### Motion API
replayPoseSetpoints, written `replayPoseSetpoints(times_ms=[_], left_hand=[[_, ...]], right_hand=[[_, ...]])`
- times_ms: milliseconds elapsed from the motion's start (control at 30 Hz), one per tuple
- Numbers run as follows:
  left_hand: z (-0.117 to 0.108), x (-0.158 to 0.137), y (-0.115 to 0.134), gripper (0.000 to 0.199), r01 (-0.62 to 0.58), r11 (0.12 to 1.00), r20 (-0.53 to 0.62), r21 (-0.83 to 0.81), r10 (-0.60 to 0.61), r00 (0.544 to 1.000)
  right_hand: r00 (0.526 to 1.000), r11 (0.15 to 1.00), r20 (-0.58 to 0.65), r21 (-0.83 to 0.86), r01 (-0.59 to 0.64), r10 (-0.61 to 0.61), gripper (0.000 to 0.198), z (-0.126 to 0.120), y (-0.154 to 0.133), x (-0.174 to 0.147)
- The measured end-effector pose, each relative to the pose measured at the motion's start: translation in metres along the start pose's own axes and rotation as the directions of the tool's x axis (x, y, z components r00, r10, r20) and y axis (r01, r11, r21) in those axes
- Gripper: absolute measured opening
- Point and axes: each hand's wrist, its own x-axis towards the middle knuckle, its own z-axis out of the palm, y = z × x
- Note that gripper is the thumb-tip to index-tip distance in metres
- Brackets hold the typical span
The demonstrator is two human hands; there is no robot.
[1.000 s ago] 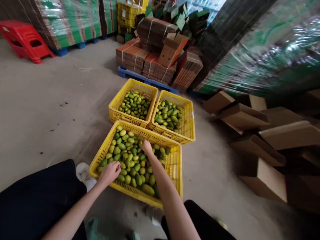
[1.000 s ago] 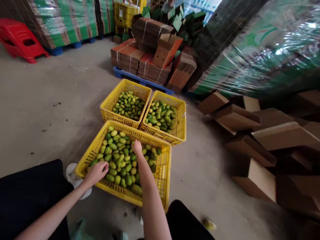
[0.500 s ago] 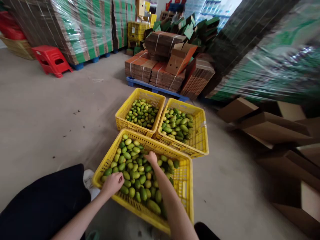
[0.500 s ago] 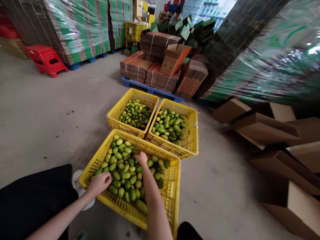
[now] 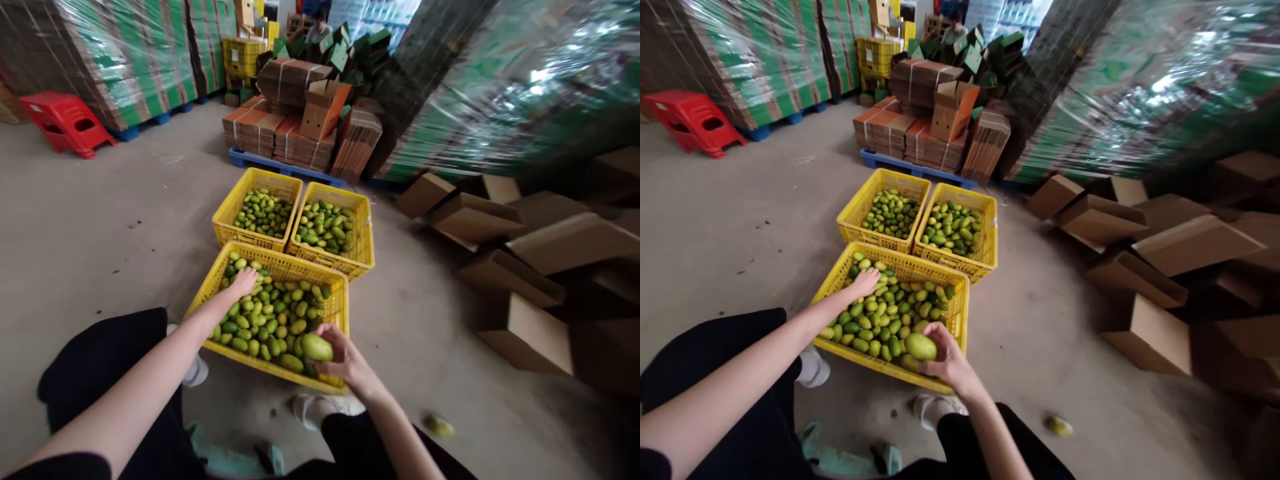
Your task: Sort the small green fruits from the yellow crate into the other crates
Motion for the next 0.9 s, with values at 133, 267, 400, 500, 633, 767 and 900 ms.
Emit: replayPoseSetpoints(times_ms=[133,267,400,500,633,767,900], left_hand=[[0.011,0.024,0.012,0.04,0.017,0.999,0.003,0.039,-0.017,1.0],[0.026,0.034,0.022,0.033,0.089,0.994,0.003,0.066,-0.089,0.996],[0.018,0.041,0.024,0.036,0.116,0.992,0.005,0.045,-0.116,0.993],[-0.005,0.04,0.026,0.035,0.074,0.997,-0.005,-0.026,-0.074,0.997],[-0.059,0.028,0.034,0.039,-0.01,0.985,-0.093,-0.174,-0.006,0.996],[-0.124,-0.011,0.052,0.043,-0.104,0.909,-0.196,-0.404,0.025,0.98],[-0.165,-0.081,0.073,0.049,-0.261,0.253,-0.255,-0.932,0.057,0.965]], right_hand=[[0.997,0.991,-0.081,-0.137,-0.007,-0.004,0.051,0.014,0.028,-0.015],[0.995,0.978,-0.009,-0.18,-0.102,0.102,0.051,0.02,0.037,-0.012],[0.995,0.995,-0.034,-0.034,-0.099,0.098,0.052,0.015,0.023,-0.006],[0.988,0.999,-0.151,0.004,-0.044,0.044,0.047,0.007,0.009,0.002],[0.956,1.0,-0.293,-0.006,0.02,-0.021,0.042,0.004,0.001,0.015],[0.922,0.99,-0.361,-0.062,0.128,-0.142,0.046,0.016,-0.002,0.029],[0.902,0.97,-0.362,-0.036,0.24,-0.236,0.049,0.036,-0.02,0.036]])
